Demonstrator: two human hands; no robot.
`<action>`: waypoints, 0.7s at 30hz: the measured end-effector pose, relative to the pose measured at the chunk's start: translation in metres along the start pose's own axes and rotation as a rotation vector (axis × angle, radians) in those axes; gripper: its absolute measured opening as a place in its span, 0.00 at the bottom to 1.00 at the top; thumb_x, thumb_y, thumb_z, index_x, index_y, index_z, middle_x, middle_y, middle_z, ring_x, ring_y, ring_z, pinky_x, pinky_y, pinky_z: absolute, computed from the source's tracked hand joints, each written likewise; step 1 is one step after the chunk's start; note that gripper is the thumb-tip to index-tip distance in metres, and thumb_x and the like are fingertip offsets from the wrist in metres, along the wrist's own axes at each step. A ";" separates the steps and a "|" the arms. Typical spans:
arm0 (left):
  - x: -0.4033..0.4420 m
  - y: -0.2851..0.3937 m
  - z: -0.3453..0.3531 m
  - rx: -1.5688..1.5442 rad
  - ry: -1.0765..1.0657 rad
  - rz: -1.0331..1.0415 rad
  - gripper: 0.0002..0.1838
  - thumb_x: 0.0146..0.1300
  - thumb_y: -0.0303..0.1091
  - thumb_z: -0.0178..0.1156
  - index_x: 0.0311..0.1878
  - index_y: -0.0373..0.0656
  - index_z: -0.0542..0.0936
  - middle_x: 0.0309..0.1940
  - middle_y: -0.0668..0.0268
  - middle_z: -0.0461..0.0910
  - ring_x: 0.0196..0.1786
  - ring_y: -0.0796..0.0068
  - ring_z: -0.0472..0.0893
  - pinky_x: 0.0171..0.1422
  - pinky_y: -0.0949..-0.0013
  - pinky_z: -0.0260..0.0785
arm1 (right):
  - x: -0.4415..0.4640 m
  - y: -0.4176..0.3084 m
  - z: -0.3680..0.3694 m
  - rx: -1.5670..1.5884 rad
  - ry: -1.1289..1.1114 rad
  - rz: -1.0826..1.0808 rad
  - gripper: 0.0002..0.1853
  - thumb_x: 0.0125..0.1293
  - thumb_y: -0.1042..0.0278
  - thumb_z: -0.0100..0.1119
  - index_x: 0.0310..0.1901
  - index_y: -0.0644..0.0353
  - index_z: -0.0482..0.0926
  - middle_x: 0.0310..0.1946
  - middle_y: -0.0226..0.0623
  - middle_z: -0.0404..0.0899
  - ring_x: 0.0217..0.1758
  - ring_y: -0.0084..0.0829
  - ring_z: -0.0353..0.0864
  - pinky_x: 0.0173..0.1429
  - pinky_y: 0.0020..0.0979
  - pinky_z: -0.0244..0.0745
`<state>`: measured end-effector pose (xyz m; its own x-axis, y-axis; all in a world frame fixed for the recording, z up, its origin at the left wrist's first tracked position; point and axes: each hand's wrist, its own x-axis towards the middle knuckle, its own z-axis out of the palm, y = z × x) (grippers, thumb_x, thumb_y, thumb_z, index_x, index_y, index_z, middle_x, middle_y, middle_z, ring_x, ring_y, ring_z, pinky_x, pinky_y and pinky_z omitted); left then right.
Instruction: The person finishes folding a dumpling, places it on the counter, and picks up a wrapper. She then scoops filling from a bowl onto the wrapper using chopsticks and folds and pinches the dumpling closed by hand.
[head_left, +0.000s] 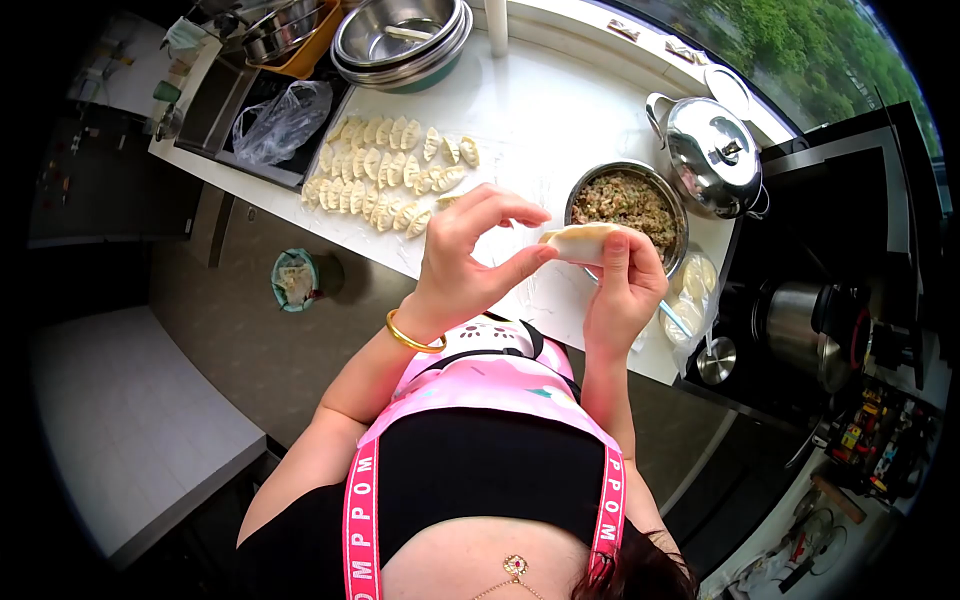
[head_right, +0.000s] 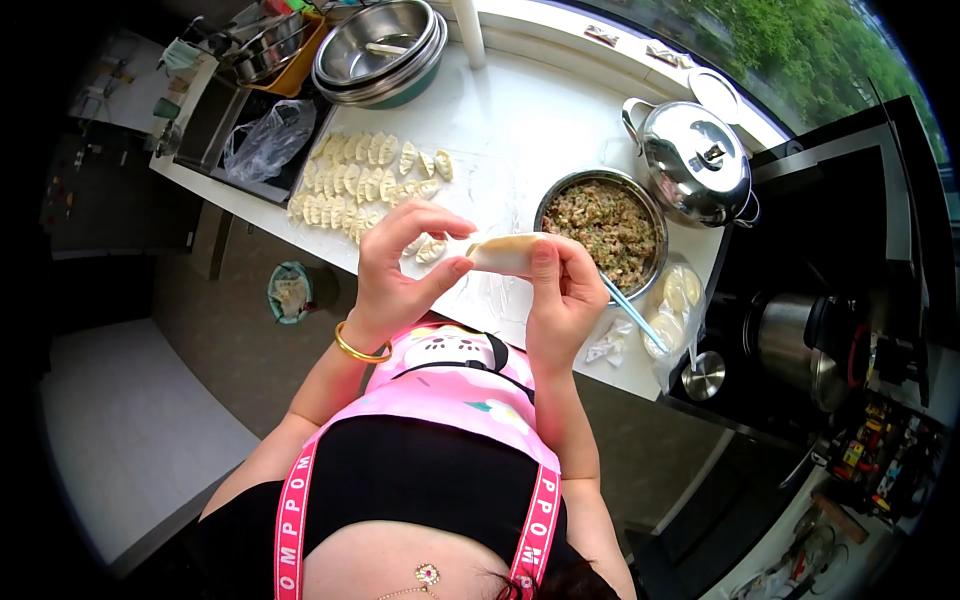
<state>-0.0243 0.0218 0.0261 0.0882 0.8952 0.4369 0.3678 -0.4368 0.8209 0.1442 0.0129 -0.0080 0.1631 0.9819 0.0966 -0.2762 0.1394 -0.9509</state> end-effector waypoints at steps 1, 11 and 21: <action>-0.002 0.000 0.000 0.000 0.003 -0.002 0.11 0.53 0.29 0.72 0.40 0.40 0.83 0.37 0.64 0.83 0.40 0.73 0.81 0.42 0.73 0.72 | 0.000 0.002 -0.001 0.004 0.014 -0.006 0.12 0.73 0.65 0.56 0.42 0.68 0.78 0.37 0.38 0.82 0.39 0.28 0.84 0.43 0.29 0.83; -0.004 0.004 0.008 -0.094 0.055 -0.062 0.05 0.54 0.25 0.70 0.33 0.41 0.84 0.28 0.65 0.83 0.30 0.74 0.81 0.32 0.74 0.71 | -0.001 0.001 0.001 0.029 0.023 -0.013 0.13 0.73 0.65 0.55 0.41 0.69 0.78 0.38 0.41 0.82 0.39 0.31 0.85 0.42 0.30 0.85; -0.004 0.006 0.013 -0.021 0.075 -0.006 0.04 0.55 0.24 0.68 0.32 0.39 0.83 0.28 0.64 0.82 0.29 0.74 0.80 0.31 0.73 0.72 | 0.000 -0.002 0.005 -0.027 0.033 -0.084 0.13 0.73 0.65 0.55 0.41 0.70 0.78 0.36 0.44 0.83 0.39 0.33 0.86 0.42 0.29 0.84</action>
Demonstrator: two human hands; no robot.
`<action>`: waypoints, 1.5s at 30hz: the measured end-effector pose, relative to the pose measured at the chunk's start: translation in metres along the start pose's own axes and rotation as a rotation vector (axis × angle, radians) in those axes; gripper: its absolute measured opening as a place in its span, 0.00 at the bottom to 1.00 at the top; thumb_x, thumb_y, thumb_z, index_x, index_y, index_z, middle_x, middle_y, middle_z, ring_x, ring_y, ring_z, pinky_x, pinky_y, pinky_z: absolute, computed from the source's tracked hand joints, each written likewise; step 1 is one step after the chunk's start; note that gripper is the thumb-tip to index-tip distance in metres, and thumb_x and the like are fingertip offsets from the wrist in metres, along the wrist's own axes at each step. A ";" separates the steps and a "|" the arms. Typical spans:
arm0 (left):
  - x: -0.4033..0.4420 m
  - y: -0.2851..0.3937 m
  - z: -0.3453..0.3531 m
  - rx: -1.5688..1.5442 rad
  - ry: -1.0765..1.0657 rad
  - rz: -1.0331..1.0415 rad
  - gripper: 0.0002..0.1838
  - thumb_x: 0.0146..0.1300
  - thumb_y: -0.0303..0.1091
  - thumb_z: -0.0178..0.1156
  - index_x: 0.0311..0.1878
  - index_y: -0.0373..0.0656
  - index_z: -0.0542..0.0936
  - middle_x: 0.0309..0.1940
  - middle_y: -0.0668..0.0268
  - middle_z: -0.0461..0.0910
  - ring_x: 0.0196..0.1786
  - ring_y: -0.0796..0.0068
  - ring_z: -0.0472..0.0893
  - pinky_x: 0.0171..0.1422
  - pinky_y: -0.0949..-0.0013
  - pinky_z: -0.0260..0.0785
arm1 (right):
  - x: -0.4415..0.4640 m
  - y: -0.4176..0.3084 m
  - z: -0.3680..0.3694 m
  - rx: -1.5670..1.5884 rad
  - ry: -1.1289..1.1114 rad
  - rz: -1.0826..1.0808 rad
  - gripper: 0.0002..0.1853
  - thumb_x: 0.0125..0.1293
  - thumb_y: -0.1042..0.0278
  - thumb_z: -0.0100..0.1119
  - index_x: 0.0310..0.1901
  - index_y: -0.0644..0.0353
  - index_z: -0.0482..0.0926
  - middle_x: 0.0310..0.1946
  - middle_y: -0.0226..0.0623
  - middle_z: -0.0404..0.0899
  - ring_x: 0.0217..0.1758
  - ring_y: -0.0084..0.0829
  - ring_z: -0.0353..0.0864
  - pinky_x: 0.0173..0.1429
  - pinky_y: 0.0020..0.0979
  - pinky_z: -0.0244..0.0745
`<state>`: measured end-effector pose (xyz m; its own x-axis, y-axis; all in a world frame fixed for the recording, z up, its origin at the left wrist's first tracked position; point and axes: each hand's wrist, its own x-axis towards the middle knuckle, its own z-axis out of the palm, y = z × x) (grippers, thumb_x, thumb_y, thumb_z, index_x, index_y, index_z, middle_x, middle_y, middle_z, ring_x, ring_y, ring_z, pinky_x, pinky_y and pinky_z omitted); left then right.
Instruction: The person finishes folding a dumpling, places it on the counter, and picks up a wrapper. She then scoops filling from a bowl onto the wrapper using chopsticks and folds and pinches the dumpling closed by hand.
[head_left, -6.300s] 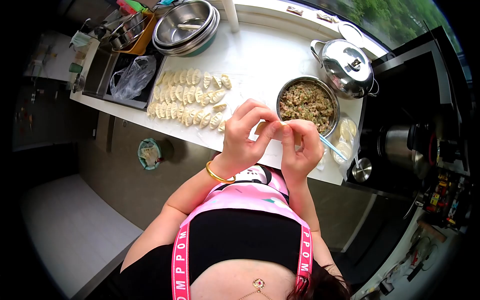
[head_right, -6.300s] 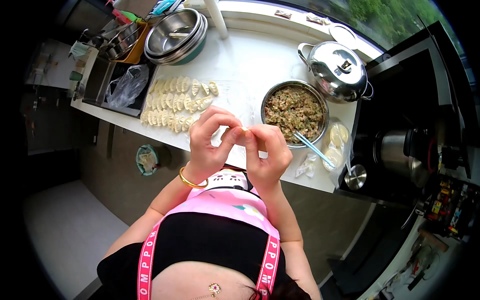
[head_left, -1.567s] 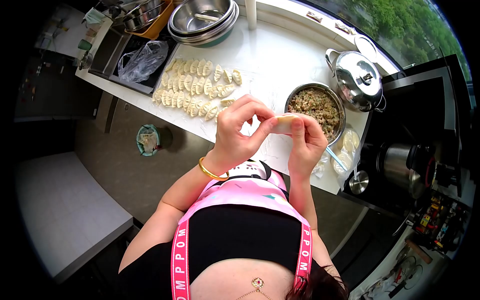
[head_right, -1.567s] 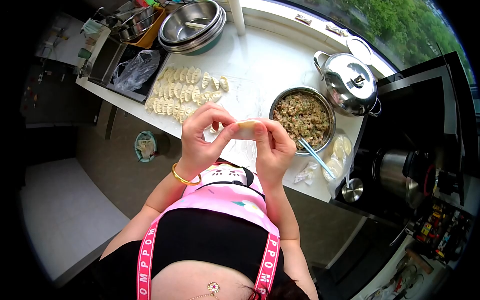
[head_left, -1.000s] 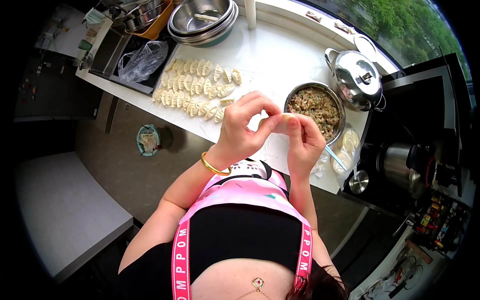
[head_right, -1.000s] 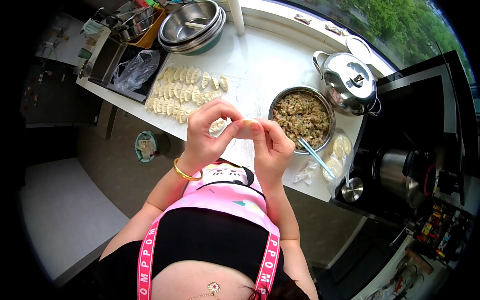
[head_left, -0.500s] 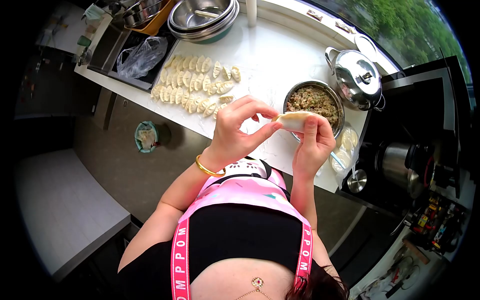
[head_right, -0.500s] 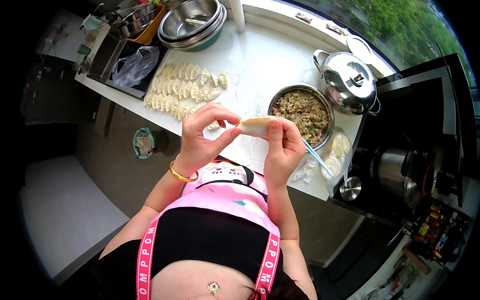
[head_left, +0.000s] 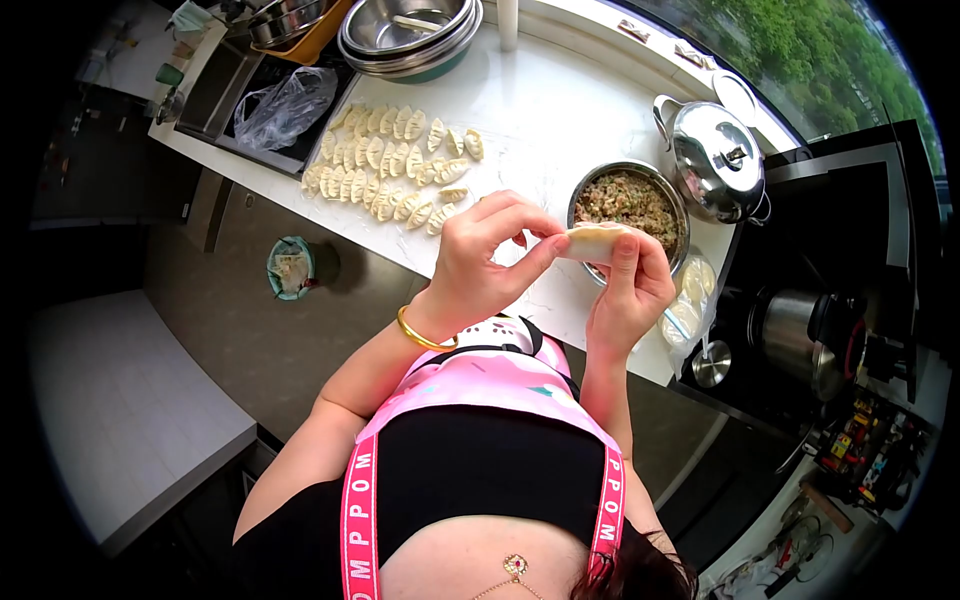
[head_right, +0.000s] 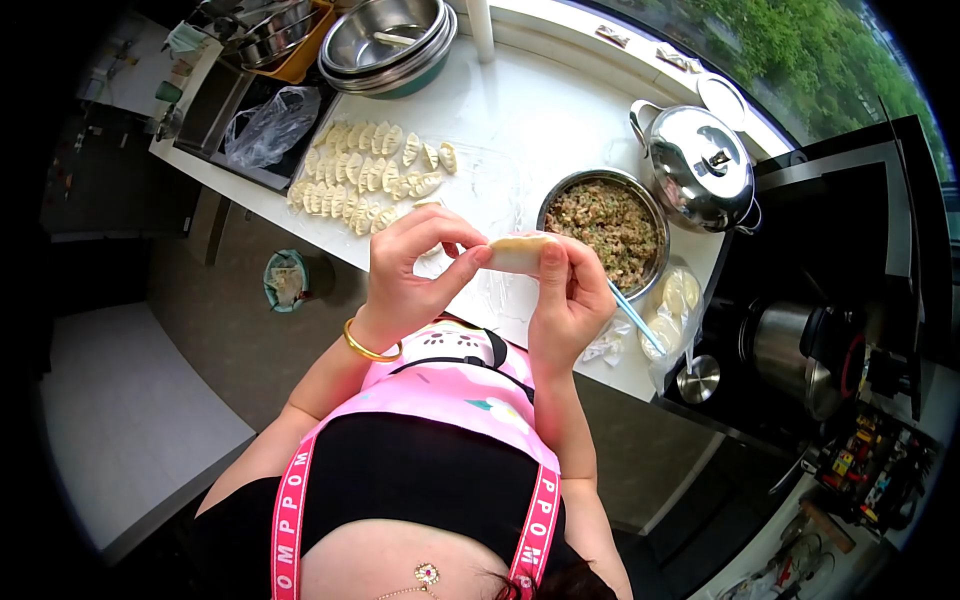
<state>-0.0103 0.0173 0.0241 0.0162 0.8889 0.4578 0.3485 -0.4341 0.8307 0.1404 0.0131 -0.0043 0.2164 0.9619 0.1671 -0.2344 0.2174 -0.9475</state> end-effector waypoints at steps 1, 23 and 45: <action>0.000 0.000 0.000 0.014 -0.002 0.010 0.04 0.55 0.23 0.68 0.32 0.38 0.82 0.28 0.64 0.81 0.29 0.73 0.80 0.32 0.73 0.72 | 0.000 0.000 0.000 -0.015 0.005 -0.003 0.13 0.73 0.65 0.55 0.41 0.70 0.78 0.36 0.43 0.83 0.39 0.33 0.85 0.42 0.29 0.84; 0.010 0.000 0.001 -0.057 -0.047 -0.001 0.05 0.57 0.23 0.66 0.33 0.37 0.78 0.29 0.63 0.80 0.33 0.71 0.78 0.38 0.71 0.70 | -0.001 0.000 0.003 -0.016 -0.015 -0.022 0.12 0.73 0.65 0.56 0.41 0.68 0.79 0.38 0.41 0.83 0.39 0.27 0.84 0.41 0.25 0.81; 0.004 -0.014 -0.011 -0.104 -0.046 0.012 0.10 0.58 0.34 0.70 0.38 0.39 0.82 0.30 0.63 0.81 0.33 0.73 0.81 0.38 0.72 0.73 | 0.002 0.001 -0.004 0.115 0.036 0.093 0.12 0.74 0.64 0.54 0.41 0.67 0.77 0.38 0.41 0.82 0.38 0.31 0.85 0.42 0.33 0.86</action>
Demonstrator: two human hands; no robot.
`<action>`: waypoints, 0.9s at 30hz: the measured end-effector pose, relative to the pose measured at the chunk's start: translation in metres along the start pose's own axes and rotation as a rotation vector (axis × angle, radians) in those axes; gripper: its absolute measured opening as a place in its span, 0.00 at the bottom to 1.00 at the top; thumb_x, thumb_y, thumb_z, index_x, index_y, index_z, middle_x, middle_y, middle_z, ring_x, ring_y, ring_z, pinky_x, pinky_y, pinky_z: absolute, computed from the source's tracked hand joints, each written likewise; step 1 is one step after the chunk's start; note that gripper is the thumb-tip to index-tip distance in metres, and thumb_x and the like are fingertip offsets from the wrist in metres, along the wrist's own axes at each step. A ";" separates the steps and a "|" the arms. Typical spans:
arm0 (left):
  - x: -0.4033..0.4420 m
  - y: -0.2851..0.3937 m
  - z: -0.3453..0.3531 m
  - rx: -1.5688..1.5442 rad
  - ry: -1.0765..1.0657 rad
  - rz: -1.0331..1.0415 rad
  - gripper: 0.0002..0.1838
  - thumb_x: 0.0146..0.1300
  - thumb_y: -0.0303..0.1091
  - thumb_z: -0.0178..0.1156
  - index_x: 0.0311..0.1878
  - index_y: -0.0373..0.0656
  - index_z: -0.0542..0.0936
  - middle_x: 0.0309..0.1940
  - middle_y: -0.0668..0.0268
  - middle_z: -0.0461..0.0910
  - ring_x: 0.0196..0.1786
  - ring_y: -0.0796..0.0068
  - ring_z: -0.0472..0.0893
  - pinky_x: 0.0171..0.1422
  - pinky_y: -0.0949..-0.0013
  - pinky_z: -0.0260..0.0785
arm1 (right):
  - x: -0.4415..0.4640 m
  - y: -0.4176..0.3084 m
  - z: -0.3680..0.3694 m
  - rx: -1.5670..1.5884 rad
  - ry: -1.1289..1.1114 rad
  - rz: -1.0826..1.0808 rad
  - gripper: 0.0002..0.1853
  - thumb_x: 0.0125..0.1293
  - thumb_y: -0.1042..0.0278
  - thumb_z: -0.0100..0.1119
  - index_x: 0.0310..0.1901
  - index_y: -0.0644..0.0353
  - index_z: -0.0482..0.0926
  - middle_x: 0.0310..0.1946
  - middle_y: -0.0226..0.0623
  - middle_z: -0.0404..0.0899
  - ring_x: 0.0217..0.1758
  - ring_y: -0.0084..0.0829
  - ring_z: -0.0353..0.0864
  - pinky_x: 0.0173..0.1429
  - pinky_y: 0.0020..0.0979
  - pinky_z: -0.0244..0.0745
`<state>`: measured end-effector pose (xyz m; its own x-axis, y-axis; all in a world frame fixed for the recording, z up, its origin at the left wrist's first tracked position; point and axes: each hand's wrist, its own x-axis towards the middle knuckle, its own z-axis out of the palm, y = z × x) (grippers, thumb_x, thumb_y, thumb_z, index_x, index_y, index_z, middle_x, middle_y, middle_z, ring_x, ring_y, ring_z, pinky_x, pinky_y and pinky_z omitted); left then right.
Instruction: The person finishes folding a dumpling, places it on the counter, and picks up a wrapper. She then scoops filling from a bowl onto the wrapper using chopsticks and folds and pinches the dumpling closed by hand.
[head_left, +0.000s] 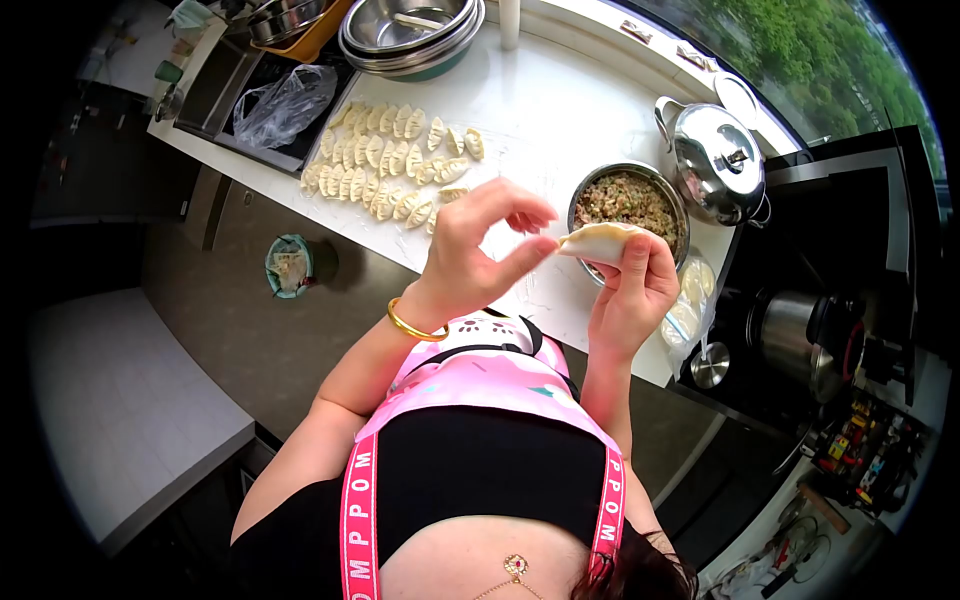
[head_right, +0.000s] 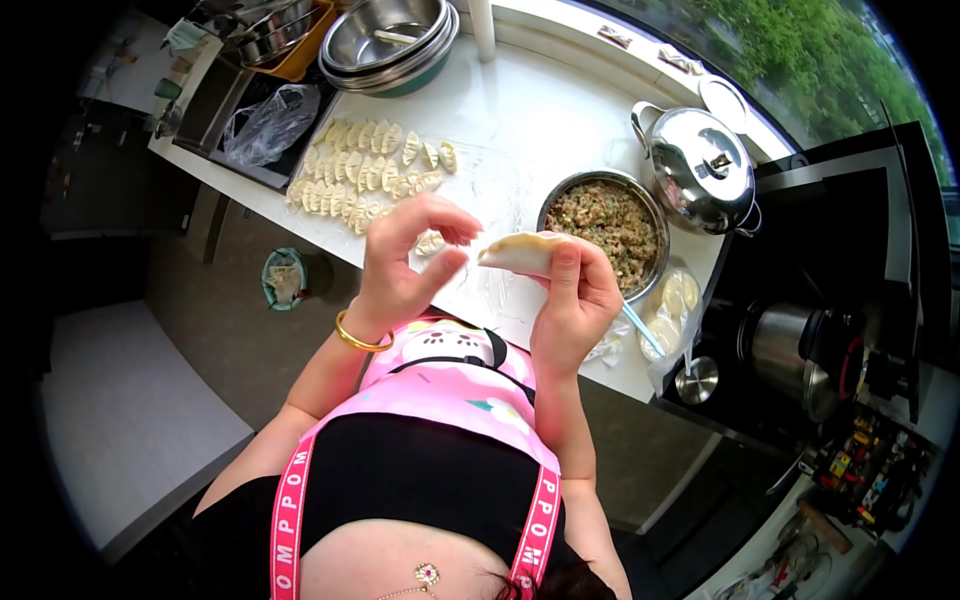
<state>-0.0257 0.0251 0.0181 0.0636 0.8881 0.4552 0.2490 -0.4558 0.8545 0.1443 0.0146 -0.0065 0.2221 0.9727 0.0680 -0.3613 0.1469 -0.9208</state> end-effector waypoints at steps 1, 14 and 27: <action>-0.001 0.002 0.001 0.001 0.002 0.000 0.10 0.58 0.34 0.70 0.38 0.39 0.82 0.30 0.63 0.81 0.33 0.73 0.81 0.38 0.72 0.73 | 0.000 0.000 0.001 0.041 -0.006 0.000 0.12 0.74 0.64 0.54 0.41 0.68 0.77 0.38 0.41 0.82 0.39 0.31 0.85 0.42 0.34 0.87; -0.009 0.008 0.010 0.076 -0.032 0.004 0.05 0.57 0.22 0.68 0.34 0.37 0.81 0.26 0.64 0.78 0.24 0.77 0.78 0.28 0.75 0.70 | 0.002 0.000 0.002 0.045 -0.024 -0.021 0.13 0.73 0.64 0.55 0.41 0.68 0.77 0.39 0.41 0.81 0.40 0.31 0.84 0.43 0.34 0.87; -0.013 0.014 0.015 -0.084 0.027 -0.102 0.06 0.58 0.25 0.68 0.35 0.39 0.80 0.28 0.65 0.80 0.27 0.79 0.80 0.26 0.77 0.71 | -0.002 0.000 0.002 0.105 -0.003 -0.024 0.13 0.73 0.63 0.55 0.43 0.66 0.77 0.40 0.41 0.81 0.41 0.34 0.85 0.44 0.34 0.86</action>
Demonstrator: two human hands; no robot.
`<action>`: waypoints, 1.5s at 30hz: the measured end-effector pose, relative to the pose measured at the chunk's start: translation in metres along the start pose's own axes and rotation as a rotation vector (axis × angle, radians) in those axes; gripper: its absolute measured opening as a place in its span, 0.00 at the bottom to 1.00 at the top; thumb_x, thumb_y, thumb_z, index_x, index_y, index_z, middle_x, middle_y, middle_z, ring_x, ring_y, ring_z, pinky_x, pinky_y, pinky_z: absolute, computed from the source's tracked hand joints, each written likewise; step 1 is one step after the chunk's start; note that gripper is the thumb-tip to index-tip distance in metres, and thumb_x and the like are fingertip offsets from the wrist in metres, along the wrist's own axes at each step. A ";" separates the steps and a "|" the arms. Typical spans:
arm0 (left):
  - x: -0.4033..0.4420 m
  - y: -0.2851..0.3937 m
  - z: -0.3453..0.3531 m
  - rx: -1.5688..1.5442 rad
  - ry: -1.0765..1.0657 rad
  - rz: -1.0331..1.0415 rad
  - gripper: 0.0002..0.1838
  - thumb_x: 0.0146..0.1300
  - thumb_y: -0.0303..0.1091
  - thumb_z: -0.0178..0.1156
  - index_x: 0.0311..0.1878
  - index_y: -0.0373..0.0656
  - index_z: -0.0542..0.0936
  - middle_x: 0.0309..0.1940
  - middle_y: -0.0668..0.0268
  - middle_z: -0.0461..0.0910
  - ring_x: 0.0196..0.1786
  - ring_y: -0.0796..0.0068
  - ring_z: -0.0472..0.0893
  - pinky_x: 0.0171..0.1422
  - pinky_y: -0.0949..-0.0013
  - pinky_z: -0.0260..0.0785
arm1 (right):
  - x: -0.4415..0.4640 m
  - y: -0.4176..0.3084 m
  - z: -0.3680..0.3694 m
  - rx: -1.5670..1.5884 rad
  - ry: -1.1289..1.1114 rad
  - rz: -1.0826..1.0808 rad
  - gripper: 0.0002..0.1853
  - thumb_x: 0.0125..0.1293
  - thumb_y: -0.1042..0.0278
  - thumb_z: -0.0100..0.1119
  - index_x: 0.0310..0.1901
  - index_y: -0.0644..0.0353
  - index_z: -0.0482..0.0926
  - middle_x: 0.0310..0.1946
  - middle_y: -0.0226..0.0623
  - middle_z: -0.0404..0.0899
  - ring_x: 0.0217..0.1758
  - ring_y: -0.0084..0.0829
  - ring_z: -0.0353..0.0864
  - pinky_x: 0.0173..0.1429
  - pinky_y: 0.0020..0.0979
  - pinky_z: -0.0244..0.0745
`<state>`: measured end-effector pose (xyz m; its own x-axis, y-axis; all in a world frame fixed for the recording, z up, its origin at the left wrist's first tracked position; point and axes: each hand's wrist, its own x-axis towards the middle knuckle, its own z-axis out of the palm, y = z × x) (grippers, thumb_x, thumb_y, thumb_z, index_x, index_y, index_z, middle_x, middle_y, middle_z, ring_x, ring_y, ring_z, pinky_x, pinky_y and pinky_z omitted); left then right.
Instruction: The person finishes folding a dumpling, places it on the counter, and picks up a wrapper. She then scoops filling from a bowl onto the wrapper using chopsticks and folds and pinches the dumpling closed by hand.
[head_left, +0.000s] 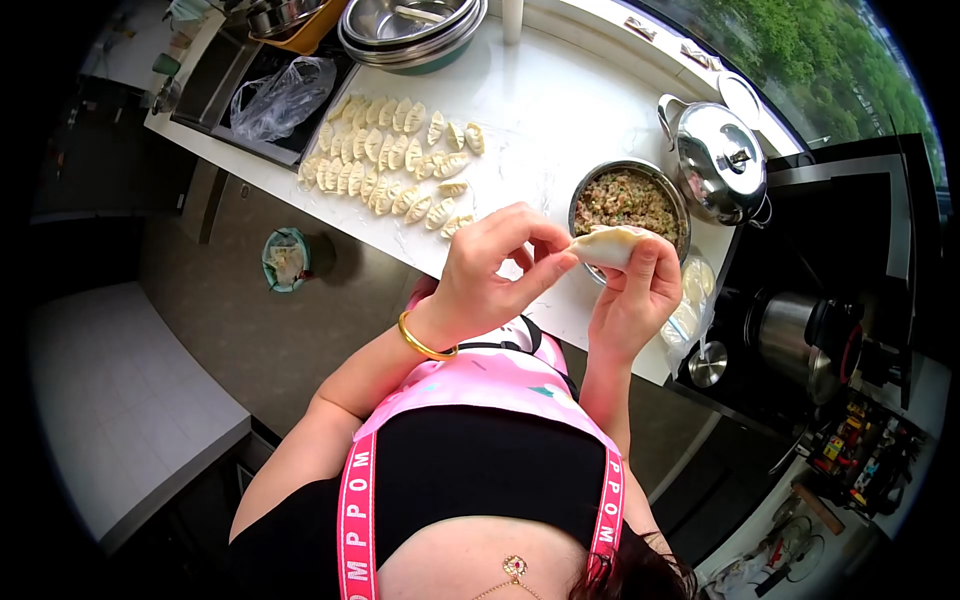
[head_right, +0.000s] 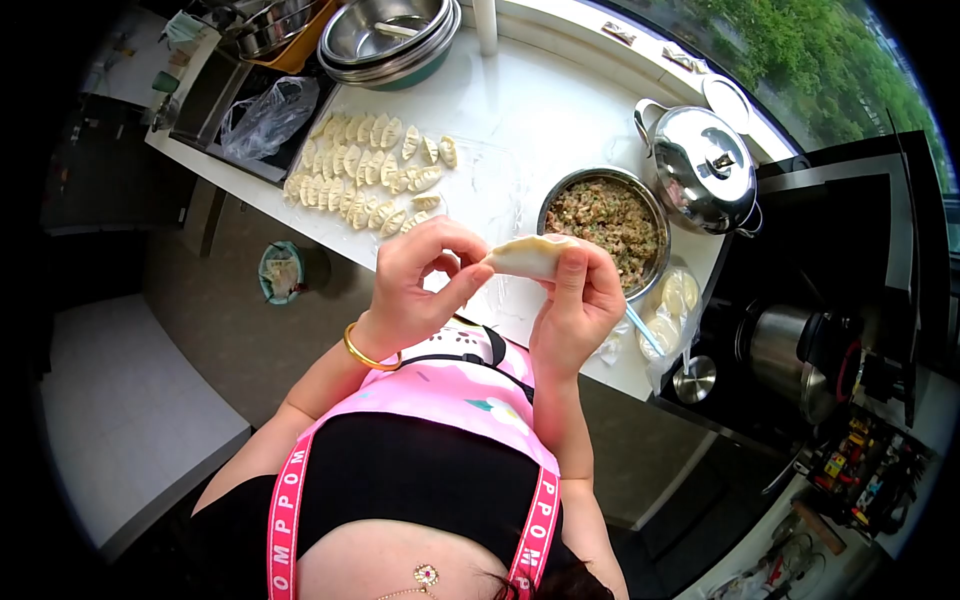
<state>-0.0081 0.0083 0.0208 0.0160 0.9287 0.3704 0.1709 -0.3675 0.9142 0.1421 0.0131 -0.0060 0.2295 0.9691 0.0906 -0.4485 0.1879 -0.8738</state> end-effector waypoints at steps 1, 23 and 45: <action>0.001 0.002 0.000 -0.037 0.003 -0.047 0.06 0.58 0.25 0.69 0.35 0.40 0.80 0.29 0.66 0.81 0.28 0.80 0.81 0.26 0.78 0.72 | 0.000 -0.001 0.001 0.010 -0.006 0.001 0.13 0.73 0.62 0.55 0.43 0.66 0.77 0.40 0.41 0.81 0.41 0.36 0.85 0.44 0.34 0.86; 0.006 -0.001 -0.004 0.076 -0.008 0.094 0.04 0.61 0.23 0.65 0.34 0.37 0.79 0.29 0.65 0.79 0.27 0.81 0.77 0.25 0.79 0.70 | -0.002 -0.001 0.007 -0.027 -0.010 -0.028 0.11 0.73 0.65 0.56 0.40 0.67 0.79 0.37 0.40 0.83 0.38 0.26 0.83 0.42 0.24 0.80; 0.017 0.002 -0.006 0.058 -0.045 0.032 0.05 0.62 0.27 0.65 0.35 0.38 0.78 0.30 0.65 0.78 0.29 0.79 0.77 0.32 0.77 0.70 | -0.005 -0.004 0.009 -0.142 -0.018 -0.012 0.11 0.73 0.66 0.57 0.41 0.68 0.80 0.37 0.36 0.84 0.37 0.19 0.80 0.42 0.20 0.75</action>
<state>-0.0135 0.0234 0.0301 0.0663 0.9184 0.3901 0.2264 -0.3946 0.8905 0.1346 0.0094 0.0016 0.2181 0.9698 0.1094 -0.3188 0.1767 -0.9312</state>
